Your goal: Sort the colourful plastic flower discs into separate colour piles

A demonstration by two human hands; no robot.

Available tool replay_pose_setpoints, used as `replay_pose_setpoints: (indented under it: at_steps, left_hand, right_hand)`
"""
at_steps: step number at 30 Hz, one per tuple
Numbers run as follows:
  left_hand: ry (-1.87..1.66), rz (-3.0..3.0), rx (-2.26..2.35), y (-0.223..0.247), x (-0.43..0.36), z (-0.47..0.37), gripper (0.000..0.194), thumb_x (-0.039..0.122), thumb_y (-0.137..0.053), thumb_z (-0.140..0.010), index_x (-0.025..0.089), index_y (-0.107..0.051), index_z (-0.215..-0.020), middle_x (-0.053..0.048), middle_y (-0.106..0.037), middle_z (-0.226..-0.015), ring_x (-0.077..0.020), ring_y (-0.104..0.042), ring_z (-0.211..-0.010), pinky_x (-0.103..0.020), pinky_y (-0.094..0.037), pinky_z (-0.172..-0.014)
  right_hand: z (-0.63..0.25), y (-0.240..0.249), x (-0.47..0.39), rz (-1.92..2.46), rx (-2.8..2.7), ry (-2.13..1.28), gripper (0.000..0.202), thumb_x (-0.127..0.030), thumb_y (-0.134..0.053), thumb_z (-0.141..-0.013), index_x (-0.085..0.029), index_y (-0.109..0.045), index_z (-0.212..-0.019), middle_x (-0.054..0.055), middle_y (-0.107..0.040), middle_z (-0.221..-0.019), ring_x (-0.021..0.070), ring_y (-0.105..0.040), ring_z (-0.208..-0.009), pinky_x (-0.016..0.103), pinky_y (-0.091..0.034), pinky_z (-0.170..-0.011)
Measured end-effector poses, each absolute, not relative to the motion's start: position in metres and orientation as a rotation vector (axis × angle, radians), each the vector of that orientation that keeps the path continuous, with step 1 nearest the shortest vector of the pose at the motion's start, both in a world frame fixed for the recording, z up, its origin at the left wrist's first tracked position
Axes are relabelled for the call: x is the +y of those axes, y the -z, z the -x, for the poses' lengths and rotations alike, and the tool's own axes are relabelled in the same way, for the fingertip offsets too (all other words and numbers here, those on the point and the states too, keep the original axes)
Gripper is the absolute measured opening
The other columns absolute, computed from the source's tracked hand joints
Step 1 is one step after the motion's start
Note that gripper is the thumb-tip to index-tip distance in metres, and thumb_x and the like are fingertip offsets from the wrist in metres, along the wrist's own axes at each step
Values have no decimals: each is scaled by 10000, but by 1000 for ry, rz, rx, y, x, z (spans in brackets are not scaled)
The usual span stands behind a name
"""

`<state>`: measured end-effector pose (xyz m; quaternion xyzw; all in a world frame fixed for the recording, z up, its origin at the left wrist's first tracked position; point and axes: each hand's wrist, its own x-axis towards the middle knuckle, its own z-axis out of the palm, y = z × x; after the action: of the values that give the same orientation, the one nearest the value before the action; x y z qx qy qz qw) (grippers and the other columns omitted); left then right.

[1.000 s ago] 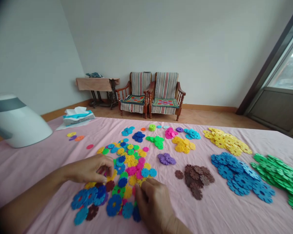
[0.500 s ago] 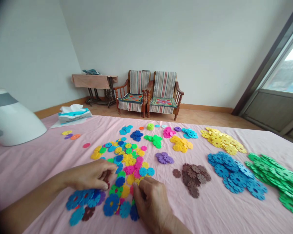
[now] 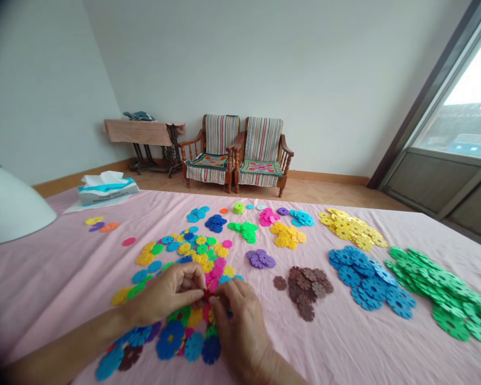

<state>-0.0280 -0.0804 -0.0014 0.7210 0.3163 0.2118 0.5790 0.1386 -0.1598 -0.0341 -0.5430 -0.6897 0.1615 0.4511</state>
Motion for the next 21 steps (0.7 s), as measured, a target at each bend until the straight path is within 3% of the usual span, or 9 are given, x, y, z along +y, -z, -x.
replay_pose_setpoints:
  at_steps: [4,9,13,17,21]
  left_hand:
    - [-599,-1815,829,2,-78,33,146,304,-579,-810,160,-558,-807,-13,-640,-736,-136,-626,-684,-230,-489,-631]
    - [-1026,-1866,1062,-2,-54,55,172,334,-564,-812,172,-549,-755,28,-576,-635,-109,-573,-544,-214,-465,-551]
    - [-1221,-1838,1173,4,-33,73,190,357,-576,-799,170,-555,-781,24,-591,-621,-119,-578,-547,-217,-466,-550]
    - [-1302,-1780,1236,9,-22,83,219,382,-576,-796,163,-562,-785,14,-603,-630,-116,-568,-534,-208,-452,-515]
    - [-1330,-1735,1258,9,-21,84,245,405,-577,-791,161,-569,-793,8,-609,-632,-117,-566,-535,-204,-446,-498]
  right_hand:
    - [-151,19,-157,1412,-1747,-311,164,-200,-484,-860,-190,-534,-705,9,-575,-696,136,-529,-674,243,-378,-626]
    - [-211,-6,-144,1774,-1769,-207,203,-247,-485,-824,-192,-535,-635,-10,-568,-585,121,-502,-544,233,-316,-528]
    - [-258,-7,-138,2053,-1813,-330,220,-244,-472,-789,-192,-551,-590,-14,-579,-515,113,-505,-487,223,-264,-479]
    - [-274,-6,-136,2208,-1880,-261,183,-257,-506,-756,-194,-600,-612,9,-642,-605,145,-554,-592,241,-284,-542]
    - [-267,-8,-137,2185,-1913,-192,181,-311,-558,-747,-213,-682,-836,47,-674,-823,209,-573,-803,284,-323,-670]
